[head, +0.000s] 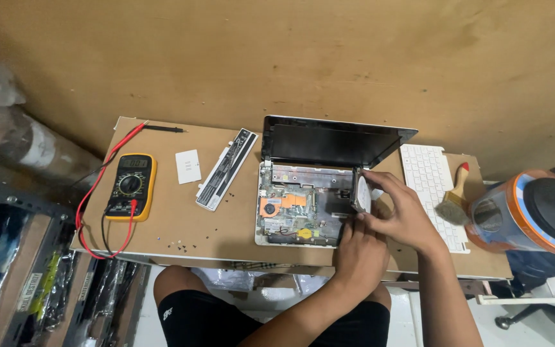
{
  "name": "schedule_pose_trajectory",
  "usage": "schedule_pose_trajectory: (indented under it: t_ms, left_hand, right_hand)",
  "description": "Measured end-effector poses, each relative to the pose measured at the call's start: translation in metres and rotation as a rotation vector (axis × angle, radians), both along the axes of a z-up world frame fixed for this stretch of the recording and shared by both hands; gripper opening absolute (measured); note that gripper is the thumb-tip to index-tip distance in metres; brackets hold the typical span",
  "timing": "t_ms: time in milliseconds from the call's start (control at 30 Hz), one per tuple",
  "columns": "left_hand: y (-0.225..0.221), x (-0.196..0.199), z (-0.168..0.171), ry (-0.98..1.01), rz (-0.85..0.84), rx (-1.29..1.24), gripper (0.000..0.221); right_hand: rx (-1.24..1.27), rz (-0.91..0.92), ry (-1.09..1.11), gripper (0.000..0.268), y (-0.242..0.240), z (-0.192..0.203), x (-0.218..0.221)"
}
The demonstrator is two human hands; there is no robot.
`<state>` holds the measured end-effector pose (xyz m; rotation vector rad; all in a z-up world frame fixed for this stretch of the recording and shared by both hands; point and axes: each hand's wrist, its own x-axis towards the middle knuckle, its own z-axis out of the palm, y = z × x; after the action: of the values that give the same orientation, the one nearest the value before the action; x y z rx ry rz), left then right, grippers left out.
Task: Inspecting and reassembling a laptop motherboard using a multimeter and manual manipulation of internal components.
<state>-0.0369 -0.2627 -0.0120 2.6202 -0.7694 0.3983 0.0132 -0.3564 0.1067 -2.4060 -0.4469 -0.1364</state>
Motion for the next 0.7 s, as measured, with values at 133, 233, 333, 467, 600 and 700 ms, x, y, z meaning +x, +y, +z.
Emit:
schedule_pose_trajectory:
  t_ms: [133,233,333,467,600,700]
  left_hand:
    - [0.004,-0.001,0.001,-0.097,0.026,-0.107,0.044]
    - [0.011,-0.004,0.011,-0.070,0.019,-0.118,0.060]
    - [0.017,-0.007,0.013,-0.127,0.014,-0.179,0.054]
    - [0.015,-0.005,0.001,-0.128,-0.024,-0.200,0.054]
    - [0.021,-0.008,0.004,-0.024,-0.099,-0.159,0.054]
    - [0.025,-0.013,0.005,-0.043,-0.111,-0.148,0.060]
  right_hand:
    - [-0.219,-0.035,0.078,0.080,-0.001,-0.011,0.016]
    - [-0.246,-0.026,0.127,0.079,0.002,-0.012,0.024]
    - [-0.264,-0.059,0.144,0.078,0.000,-0.016,0.025]
    - [-0.242,-0.101,0.177,0.076,-0.005,-0.016,0.023]
    - [-0.235,-0.098,0.176,0.072,-0.020,-0.015,0.021]
    - [-0.260,-0.052,0.167,0.071,-0.027,-0.013,0.019]
